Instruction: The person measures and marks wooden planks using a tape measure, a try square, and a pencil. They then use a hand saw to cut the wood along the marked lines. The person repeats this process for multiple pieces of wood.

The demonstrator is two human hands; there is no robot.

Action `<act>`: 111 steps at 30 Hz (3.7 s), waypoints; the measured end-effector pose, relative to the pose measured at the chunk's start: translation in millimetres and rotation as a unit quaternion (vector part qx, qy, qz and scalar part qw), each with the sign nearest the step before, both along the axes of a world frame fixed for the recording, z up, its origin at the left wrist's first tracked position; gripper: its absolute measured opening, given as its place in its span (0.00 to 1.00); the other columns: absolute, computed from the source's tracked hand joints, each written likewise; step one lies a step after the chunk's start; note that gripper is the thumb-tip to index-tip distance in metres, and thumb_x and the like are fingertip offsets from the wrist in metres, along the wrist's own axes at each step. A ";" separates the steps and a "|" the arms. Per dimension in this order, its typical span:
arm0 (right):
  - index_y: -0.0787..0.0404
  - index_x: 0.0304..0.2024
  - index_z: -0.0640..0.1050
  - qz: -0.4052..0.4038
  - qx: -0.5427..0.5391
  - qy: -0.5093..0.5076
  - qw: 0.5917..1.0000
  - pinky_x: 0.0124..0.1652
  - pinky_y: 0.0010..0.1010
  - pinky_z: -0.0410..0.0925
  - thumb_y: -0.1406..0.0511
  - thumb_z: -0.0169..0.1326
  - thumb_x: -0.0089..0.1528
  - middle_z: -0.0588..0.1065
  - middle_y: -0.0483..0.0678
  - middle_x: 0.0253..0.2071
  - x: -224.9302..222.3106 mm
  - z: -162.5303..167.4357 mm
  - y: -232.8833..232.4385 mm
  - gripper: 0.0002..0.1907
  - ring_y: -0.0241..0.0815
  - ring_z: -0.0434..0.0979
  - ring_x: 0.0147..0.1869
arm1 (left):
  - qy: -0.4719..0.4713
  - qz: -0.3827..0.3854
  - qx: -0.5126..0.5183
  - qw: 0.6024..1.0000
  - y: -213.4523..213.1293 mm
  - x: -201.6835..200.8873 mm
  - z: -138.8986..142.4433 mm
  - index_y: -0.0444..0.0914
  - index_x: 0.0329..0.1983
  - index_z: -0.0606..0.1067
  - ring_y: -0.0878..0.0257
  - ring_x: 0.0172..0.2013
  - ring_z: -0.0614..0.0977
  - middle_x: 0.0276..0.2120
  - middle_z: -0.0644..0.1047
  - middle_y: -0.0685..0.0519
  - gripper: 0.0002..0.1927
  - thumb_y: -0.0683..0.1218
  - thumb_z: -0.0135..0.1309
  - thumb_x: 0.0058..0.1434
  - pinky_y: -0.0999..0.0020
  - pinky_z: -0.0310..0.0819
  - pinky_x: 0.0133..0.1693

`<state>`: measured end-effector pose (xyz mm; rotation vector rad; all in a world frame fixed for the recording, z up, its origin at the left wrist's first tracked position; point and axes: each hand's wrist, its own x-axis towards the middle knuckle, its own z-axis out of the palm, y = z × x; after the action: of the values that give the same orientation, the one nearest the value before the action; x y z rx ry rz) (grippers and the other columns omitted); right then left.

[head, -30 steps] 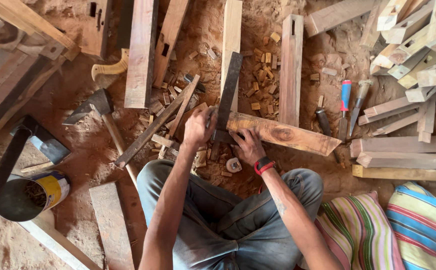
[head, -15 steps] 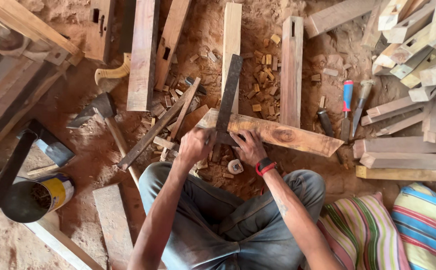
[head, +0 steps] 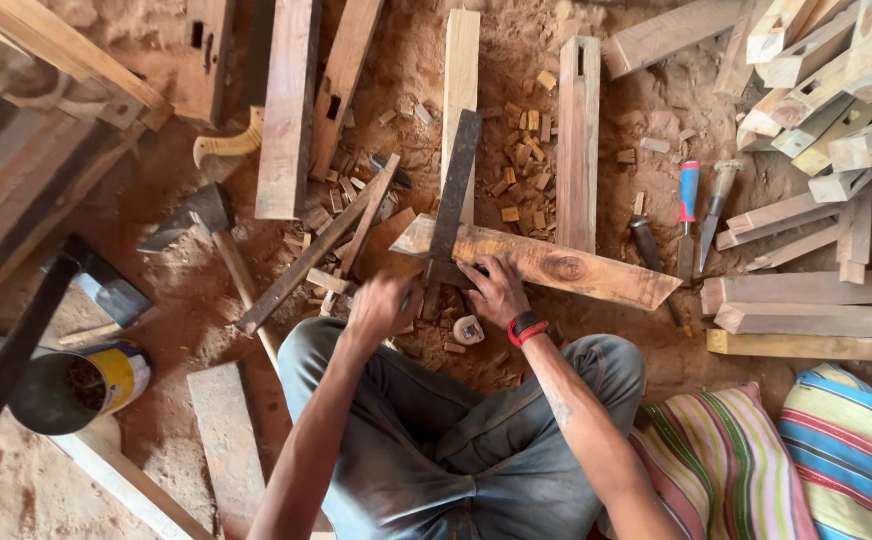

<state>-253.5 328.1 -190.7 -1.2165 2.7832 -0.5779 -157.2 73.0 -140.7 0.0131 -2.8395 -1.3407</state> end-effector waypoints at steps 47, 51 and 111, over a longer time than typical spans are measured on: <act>0.61 0.52 0.78 -0.621 -0.135 0.124 0.762 0.58 0.51 0.65 0.64 0.70 0.51 0.78 0.61 0.47 2.0 57.1 80.2 0.27 0.62 0.74 0.55 | -0.117 0.125 -0.067 0.983 24.0 -25.6 -18.8 0.32 0.50 0.70 0.44 0.41 0.80 0.44 0.74 0.41 0.46 0.56 0.75 0.29 0.48 0.78 0.42; 0.58 0.51 0.79 -0.628 -0.057 0.087 0.771 0.54 0.50 0.65 0.63 0.71 0.48 0.72 0.69 0.53 6.8 55.2 65.0 0.28 0.67 0.71 0.56 | -0.086 0.159 -0.061 0.982 33.6 -9.9 -14.3 0.34 0.46 0.75 0.42 0.43 0.79 0.44 0.76 0.40 0.41 0.56 0.74 0.29 0.48 0.76 0.44; 0.64 0.54 0.76 -0.210 -0.702 -0.652 0.196 0.55 0.46 0.73 0.44 0.35 0.69 0.79 0.56 0.49 230.3 52.8 -2.5 0.33 0.54 0.80 0.52 | -0.022 0.091 0.066 0.993 171.5 152.1 133.3 0.32 0.65 0.71 0.56 0.40 0.81 0.39 0.82 0.41 0.33 0.51 0.64 0.61 0.62 0.75 0.44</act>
<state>-23.2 325.5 -137.9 0.5816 0.2995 -2.4972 -5.1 244.5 -7.4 0.2978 -2.7000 -1.5009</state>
